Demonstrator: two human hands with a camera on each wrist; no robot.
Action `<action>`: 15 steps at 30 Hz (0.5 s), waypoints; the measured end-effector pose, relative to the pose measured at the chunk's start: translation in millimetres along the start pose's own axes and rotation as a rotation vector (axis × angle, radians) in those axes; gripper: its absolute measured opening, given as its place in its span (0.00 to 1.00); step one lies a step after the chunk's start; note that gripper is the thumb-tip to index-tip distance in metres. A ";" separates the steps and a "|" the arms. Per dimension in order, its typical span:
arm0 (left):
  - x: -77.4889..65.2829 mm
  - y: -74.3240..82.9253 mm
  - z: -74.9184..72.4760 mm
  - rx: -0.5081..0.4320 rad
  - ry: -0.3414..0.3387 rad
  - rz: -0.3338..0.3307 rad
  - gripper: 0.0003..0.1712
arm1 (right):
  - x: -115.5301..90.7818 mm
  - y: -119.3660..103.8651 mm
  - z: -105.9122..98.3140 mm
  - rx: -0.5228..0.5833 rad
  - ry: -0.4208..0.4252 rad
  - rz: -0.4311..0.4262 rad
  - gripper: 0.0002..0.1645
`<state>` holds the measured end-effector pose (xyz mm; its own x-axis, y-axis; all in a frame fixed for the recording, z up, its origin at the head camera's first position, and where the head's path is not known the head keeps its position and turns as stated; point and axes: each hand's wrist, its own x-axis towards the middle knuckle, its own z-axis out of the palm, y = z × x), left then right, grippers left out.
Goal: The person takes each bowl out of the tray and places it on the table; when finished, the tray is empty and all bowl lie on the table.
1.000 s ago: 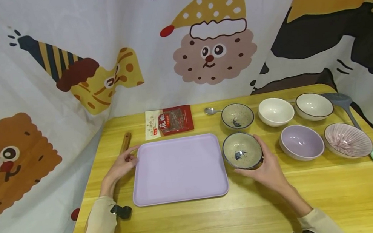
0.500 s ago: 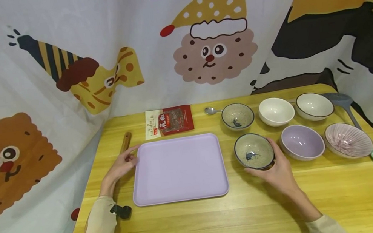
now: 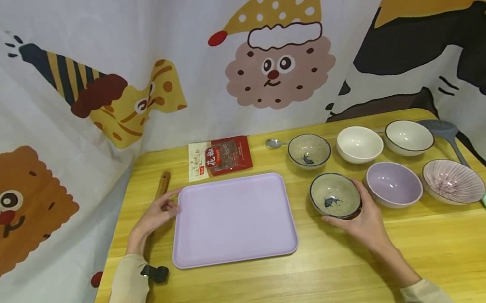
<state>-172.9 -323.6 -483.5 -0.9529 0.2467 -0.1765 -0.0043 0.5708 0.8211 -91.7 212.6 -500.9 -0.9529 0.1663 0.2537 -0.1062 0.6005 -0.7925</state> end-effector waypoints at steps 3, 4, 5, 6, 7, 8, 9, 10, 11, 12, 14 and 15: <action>0.3 2.0 1.2 -0.017 0.001 0.010 0.35 | 1.4 1.9 -1.5 0.000 0.017 0.003 0.68; 0.8 1.9 1.4 -0.017 0.003 0.012 0.35 | 1.6 2.2 -1.9 -0.003 0.020 0.003 0.68; 1.0 2.7 1.6 -0.009 0.003 0.017 0.35 | 1.9 2.3 -2.2 -0.004 0.022 0.006 0.68; 0.8 3.7 2.0 0.000 0.005 0.019 0.34 | 2.0 2.3 -2.5 -0.004 0.023 0.009 0.68; 1.7 3.4 2.1 0.004 0.006 0.021 0.34 | 2.1 2.2 -2.8 -0.006 0.021 0.013 0.68; 1.8 3.5 2.3 0.017 0.005 0.021 0.34 | 2.2 2.0 -3.2 -0.008 0.017 0.015 0.68; 2.6 2.8 2.2 0.023 0.005 0.019 0.34 | 2.4 1.8 -3.3 -0.011 0.011 0.013 0.69; 2.9 2.4 1.9 0.025 0.005 0.017 0.34 | 2.8 1.8 -3.5 -0.013 0.002 0.011 0.69; 3.0 2.7 1.8 0.026 0.005 0.015 0.35 | 3.0 1.7 -3.7 -0.012 -0.009 0.010 0.70; 3.4 2.5 1.4 0.020 0.006 0.010 0.35 | 3.4 1.5 -3.9 -0.014 -0.021 0.004 0.72; 3.5 3.6 1.1 0.015 0.006 0.002 0.35 | 4.0 1.0 -4.8 -0.022 -0.046 -0.014 0.74; 3.7 4.1 0.9 0.010 0.008 -0.003 0.35 | 4.4 0.5 -5.5 -0.029 -0.057 -0.032 0.76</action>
